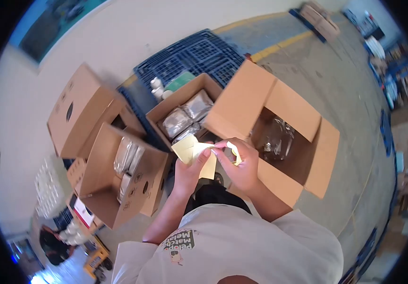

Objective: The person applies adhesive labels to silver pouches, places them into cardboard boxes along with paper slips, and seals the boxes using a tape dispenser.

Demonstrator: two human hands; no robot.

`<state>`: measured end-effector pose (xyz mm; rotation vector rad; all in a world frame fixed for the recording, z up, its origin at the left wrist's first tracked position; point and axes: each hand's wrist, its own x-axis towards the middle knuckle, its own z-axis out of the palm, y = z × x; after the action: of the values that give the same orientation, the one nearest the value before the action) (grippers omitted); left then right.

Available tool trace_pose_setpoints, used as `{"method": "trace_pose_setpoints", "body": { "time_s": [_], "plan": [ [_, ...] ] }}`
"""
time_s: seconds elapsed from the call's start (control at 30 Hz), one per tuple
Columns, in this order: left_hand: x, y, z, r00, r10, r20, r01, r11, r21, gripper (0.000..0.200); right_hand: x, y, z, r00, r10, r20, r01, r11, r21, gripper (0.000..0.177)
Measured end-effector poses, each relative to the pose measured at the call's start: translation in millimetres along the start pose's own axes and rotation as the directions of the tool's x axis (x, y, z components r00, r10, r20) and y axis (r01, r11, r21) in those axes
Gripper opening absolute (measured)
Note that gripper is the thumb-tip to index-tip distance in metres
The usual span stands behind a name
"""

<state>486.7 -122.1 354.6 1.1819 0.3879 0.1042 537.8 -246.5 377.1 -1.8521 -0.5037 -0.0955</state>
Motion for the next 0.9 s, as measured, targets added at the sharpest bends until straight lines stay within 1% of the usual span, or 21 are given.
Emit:
{"method": "trace_pose_setpoints", "body": {
  "time_s": [0.03,0.07,0.1,0.13,0.17,0.2,0.23,0.27,0.33,0.4,0.43,0.47,0.5,0.53,0.57,0.6,0.63,0.67,0.73,0.83,0.9],
  "plan": [
    [2.9,-4.7,16.8,0.999,-0.011,0.039,0.010,1.000,0.028,0.023,-0.6,8.2,-14.4,0.997,-0.040,-0.062,0.037,0.999,-0.038,0.014],
    [5.3,-10.6,31.0,0.999,0.028,0.023,-0.030,0.998,0.064,0.022,-0.4,15.7,-27.8,0.994,-0.027,-0.110,0.023,0.999,-0.037,0.014],
    [7.9,-15.7,44.4,0.997,0.071,0.009,-0.071,0.993,0.099,0.021,-0.3,23.0,-40.5,0.986,-0.080,-0.149,0.074,0.996,-0.044,0.013],
    [10.1,-19.7,57.9,0.997,0.060,0.047,-0.065,0.990,0.126,0.021,-1.0,28.7,-52.5,0.974,-0.130,-0.185,0.122,0.991,-0.054,0.013],
    [11.5,-23.7,70.5,0.995,0.095,0.021,-0.097,0.984,0.147,0.021,-2.6,32.5,-62.4,0.978,-0.083,-0.192,0.083,0.997,-0.005,0.011],
    [12.8,-27.4,81.7,0.991,0.131,-0.006,-0.128,0.978,0.167,0.020,-4.4,36.3,-70.7,0.971,-0.065,-0.230,0.066,0.998,-0.004,0.011],
    [14.4,-29.6,91.0,0.985,0.173,0.004,-0.169,0.957,0.236,0.018,-5.7,39.7,-78.5,0.974,-0.018,-0.226,0.037,0.996,0.079,0.011],
    [16.5,-30.6,98.6,0.986,0.161,0.033,-0.164,0.954,0.249,0.018,-6.1,43.8,-86.1,0.976,0.024,-0.215,0.012,0.987,0.161,0.010],
    [20.7,-28.9,109.0,0.937,0.303,0.172,-0.345,0.871,0.349,0.016,-7.6,54.8,-99.5,0.970,0.056,-0.237,-0.013,0.984,0.179,0.009],
    [24.7,-24.7,119.4,0.928,0.296,0.225,-0.364,0.848,0.386,0.014,-8.2,64.9,-109.1,0.979,0.162,-0.123,-0.121,0.950,0.287,0.008],
    [26.9,-25.5,123.2,0.932,0.272,0.239,-0.352,0.835,0.422,0.013,-7.7,70.8,-111.0,0.983,0.126,-0.133,-0.084,0.956,0.280,0.008],
    [28.5,-26.4,125.2,0.937,0.246,0.248,-0.338,0.822,0.458,0.012,-7.0,78.4,-114.8,0.980,0.142,-0.142,-0.096,0.952,0.290,0.008],
    [31.7,-28.9,123.0,0.940,0.231,0.253,-0.328,0.820,0.470,0.012,-5.8,87.1,-119.5,0.992,0.115,-0.052,-0.094,0.949,0.300,0.008],
    [35.6,-32.1,117.6,0.944,0.143,0.297,-0.283,0.812,0.510,0.012,-5.8,93.9,-123.7,0.996,0.084,0.040,-0.093,0.946,0.311,0.009],
    [37.8,-34.5,114.8,0.941,0.053,0.335,-0.241,0.798,0.552,0.011,-7.2,98.4,-128.5,0.995,0.098,0.035,-0.104,0.941,0.322,0.009],
    [38.0,-33.1,116.3,0.941,0.039,0.335,-0.233,0.793,0.563,0.011,-8.8,101.6,-134.5,0.972,0.133,0.192,-0.201,0.897,0.394,0.010],
    [38.1,-29.7,118.2,0.924,-0.039,0.381,-0.201,0.796,0.570,0.011,-11.1,104.1,-139.4,0.927,0.147,0.345,-0.301,0.842,0.448,0.010],
    [39.4,-26.6,118.4,0.898,-0.113,0.424,-0.173,0.796,0.580,0.011,-13.3,105.9,-142.3,0.929,0.149,0.340,-0.302,0.835,0.460,0.010],
    [42.8,-35.3,109.9,0.886,-0.133,0.444,-0.171,0.796,0.580,0.010,-18.2,107.6,-144.2,0.826,0.211,0.522,-0.520,0.642,0.563,0.010],
    [44.5,-39.6,107.5,0.836,-0.262,0.481,-0.067,0.823,0.565,0.008,-25.5,114.9,-145.5,0.802,0.185,0.568,-0.558,0.572,0.601,0.010],
    [44.8,-39.5,110.3,0.823,-0.279,0.495,-0.044,0.837,0.545,0.008,-28.2,114.2,-148.2,0.782,0.179,0.597,-0.586,0.539,0.605,0.010]
  ]
}}
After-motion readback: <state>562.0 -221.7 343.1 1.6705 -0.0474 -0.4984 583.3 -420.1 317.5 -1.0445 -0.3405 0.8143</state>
